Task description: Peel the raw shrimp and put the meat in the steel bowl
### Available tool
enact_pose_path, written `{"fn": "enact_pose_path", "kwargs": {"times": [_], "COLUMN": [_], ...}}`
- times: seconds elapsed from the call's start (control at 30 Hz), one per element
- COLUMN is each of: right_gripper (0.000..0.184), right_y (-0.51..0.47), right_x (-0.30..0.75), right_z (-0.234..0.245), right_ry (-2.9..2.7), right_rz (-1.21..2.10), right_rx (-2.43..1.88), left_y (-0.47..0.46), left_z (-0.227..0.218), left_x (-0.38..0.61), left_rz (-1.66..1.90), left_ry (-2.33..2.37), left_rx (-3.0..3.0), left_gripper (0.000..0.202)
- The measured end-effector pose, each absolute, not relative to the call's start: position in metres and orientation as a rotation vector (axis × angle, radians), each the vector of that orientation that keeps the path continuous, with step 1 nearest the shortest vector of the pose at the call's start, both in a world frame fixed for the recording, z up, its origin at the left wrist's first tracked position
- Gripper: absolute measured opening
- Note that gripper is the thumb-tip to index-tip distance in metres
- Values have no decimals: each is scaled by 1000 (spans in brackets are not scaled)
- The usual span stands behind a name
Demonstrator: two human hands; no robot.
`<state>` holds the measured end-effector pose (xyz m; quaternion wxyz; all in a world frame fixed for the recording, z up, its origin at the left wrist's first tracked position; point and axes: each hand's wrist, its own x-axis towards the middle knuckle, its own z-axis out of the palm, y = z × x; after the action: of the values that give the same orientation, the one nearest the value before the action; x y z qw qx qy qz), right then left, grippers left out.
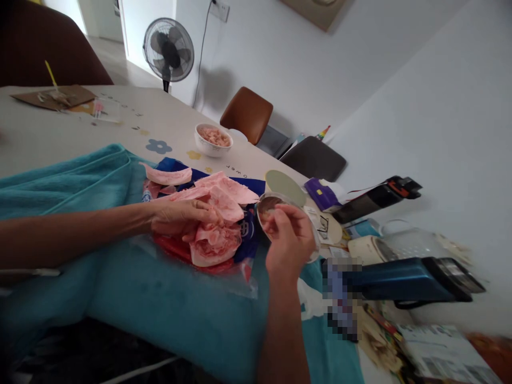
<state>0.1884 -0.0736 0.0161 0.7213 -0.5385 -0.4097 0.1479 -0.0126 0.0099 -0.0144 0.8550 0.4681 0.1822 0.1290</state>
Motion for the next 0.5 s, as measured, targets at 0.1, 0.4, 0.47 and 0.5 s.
{"fn": "enact_pose_path", "kwargs": {"times": [0.1, 0.4, 0.47, 0.5], "right_gripper": [14, 24, 35, 40], "right_y": [-68, -66, -66, -66], "right_x": [217, 245, 244, 244], "right_z": [11, 1, 0, 0], "right_ry": [-875, -1038, -1050, -1048], "right_rz": [-44, -126, -134, -139], "right_rx": [-1462, -1771, -1737, -1725], "left_y": [9, 11, 12, 12], "left_z": [-10, -10, -12, -13], "left_x": [-13, -13, -13, -13], "left_rz": [284, 314, 318, 316], "left_ry": [357, 315, 306, 304], "left_rx": [973, 890, 875, 873], "left_gripper": [15, 4, 4, 5]}}
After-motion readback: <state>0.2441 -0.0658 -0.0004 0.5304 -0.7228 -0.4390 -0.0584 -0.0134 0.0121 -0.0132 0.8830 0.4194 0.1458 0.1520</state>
